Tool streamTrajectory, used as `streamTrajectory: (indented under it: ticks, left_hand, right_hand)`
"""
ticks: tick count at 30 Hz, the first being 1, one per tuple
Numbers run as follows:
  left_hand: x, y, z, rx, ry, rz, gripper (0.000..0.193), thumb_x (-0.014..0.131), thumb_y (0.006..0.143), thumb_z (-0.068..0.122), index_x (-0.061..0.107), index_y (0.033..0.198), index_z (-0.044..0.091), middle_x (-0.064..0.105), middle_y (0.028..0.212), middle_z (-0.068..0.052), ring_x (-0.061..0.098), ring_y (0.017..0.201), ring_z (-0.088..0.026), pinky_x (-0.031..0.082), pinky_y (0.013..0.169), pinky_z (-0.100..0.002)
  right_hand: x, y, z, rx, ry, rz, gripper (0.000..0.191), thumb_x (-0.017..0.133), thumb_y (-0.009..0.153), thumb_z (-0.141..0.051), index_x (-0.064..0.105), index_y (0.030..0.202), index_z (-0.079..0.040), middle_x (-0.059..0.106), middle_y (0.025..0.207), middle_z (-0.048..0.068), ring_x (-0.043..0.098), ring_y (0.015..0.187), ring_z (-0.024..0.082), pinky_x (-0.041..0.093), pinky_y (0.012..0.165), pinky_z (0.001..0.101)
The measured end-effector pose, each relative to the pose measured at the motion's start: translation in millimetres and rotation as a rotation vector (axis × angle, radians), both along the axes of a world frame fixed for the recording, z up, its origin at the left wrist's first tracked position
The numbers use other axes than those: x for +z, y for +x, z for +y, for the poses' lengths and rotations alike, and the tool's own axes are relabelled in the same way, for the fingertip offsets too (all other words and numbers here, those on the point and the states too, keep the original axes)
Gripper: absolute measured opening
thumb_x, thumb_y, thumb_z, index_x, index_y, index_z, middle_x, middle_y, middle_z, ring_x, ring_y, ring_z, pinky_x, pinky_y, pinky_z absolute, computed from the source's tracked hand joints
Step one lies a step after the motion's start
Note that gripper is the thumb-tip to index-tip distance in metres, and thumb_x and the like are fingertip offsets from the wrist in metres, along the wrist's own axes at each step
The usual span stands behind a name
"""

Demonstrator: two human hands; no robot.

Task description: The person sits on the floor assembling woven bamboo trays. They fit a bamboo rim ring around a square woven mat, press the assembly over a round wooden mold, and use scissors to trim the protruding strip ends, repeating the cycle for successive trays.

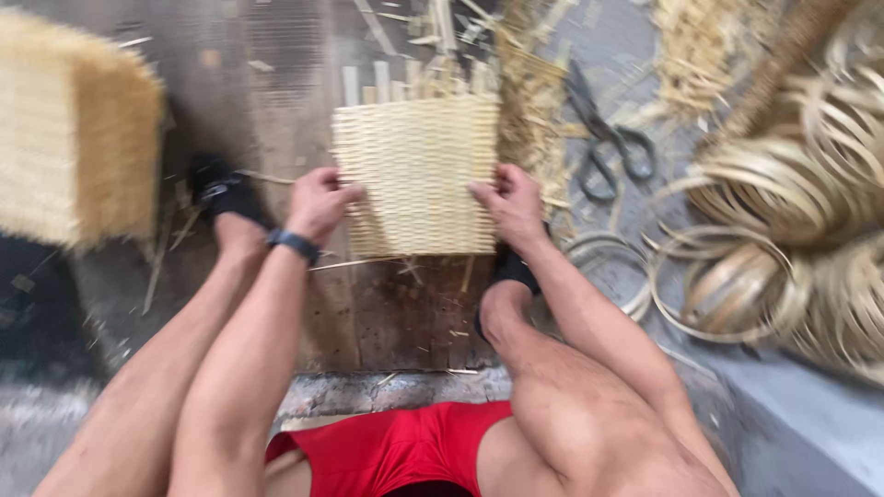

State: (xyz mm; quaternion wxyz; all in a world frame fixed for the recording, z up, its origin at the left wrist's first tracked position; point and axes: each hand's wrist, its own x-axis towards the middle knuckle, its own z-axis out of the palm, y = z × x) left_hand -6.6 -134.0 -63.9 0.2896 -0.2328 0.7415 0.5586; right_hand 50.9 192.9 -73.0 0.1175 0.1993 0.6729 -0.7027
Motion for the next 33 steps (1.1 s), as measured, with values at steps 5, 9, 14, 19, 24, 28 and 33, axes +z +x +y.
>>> streamTrajectory:
  ticks: [5,9,14,19,24,28,33]
  left_hand:
    - [19,8,7,0.034,0.096,-0.037,0.045,0.079,0.087,0.009,0.062,0.126,-0.003,0.074,0.105,-0.009,0.070,0.086,-0.013,0.056,0.071,-0.028]
    - [32,10,13,0.072,-0.011,-0.052,0.061,0.082,0.084,0.011,0.051,0.136,0.001,0.071,0.114,-0.011,0.068,0.090,-0.013,0.054,0.070,-0.027]
    - [39,12,5,0.224,-0.095,0.266,0.069,0.084,0.089,0.012,0.043,0.143,0.001,0.060,0.122,-0.012,0.063,0.099,-0.015,0.055,0.084,-0.029]
    - [68,1,-2,0.184,-0.230,0.597,0.058,0.083,0.103,0.009,0.046,0.147,0.002,0.053,0.132,-0.012,0.060,0.108,-0.015,0.057,0.098,-0.030]
    - [117,3,41,-0.004,-0.297,0.877,0.033,0.068,0.108,0.002,0.054,0.138,0.004,0.053,0.129,-0.012,0.061,0.106,-0.018,0.062,0.093,-0.031]
    - [151,14,114,-0.252,-0.137,0.760,0.031,0.072,0.104,0.026,0.066,0.126,0.006,0.072,0.116,-0.014,0.070,0.105,-0.021,0.062,0.087,-0.034]
    - [183,16,181,-0.115,0.682,0.149,0.043,0.058,0.102,0.040,0.068,0.128,0.007,0.075,0.112,-0.010,0.072,0.101,-0.021,0.064,0.086,-0.039]
  right_hand:
    - [5,41,93,-0.047,0.414,0.060,0.026,0.076,0.093,-0.007,0.067,0.117,-0.003,0.070,0.096,0.004,0.066,0.082,0.013,0.056,0.073,0.0269]
    - [19,94,186,0.409,1.106,-0.028,0.032,0.074,0.075,-0.008,0.069,0.107,-0.002,0.067,0.103,0.017,0.066,0.094,0.035,0.053,0.085,0.0469]
    - [13,130,221,0.640,1.397,0.015,0.008,0.067,0.091,-0.015,0.072,0.095,-0.010,0.070,0.093,0.011,0.068,0.092,0.029,0.057,0.085,0.0441]
    - [56,110,257,0.594,1.451,-0.095,0.024,0.053,0.112,-0.013,0.076,0.107,-0.006,0.067,0.070,0.011,0.063,0.054,0.024,0.056,0.052,0.0386]
    - [144,69,263,0.036,1.065,-0.009,0.019,0.064,0.102,-0.008,0.077,0.115,-0.005,0.076,0.084,0.010,0.072,0.063,0.016,0.059,0.061,0.0283]
    - [207,39,225,-0.100,0.755,0.160,0.019,0.067,0.104,-0.004,0.075,0.121,0.000,0.077,0.091,0.009,0.074,0.072,0.011,0.060,0.062,0.0240]
    - [270,6,169,0.135,0.791,0.316,0.021,0.065,0.104,-0.005,0.073,0.121,0.003,0.076,0.092,0.013,0.075,0.072,0.015,0.062,0.061,0.0265]
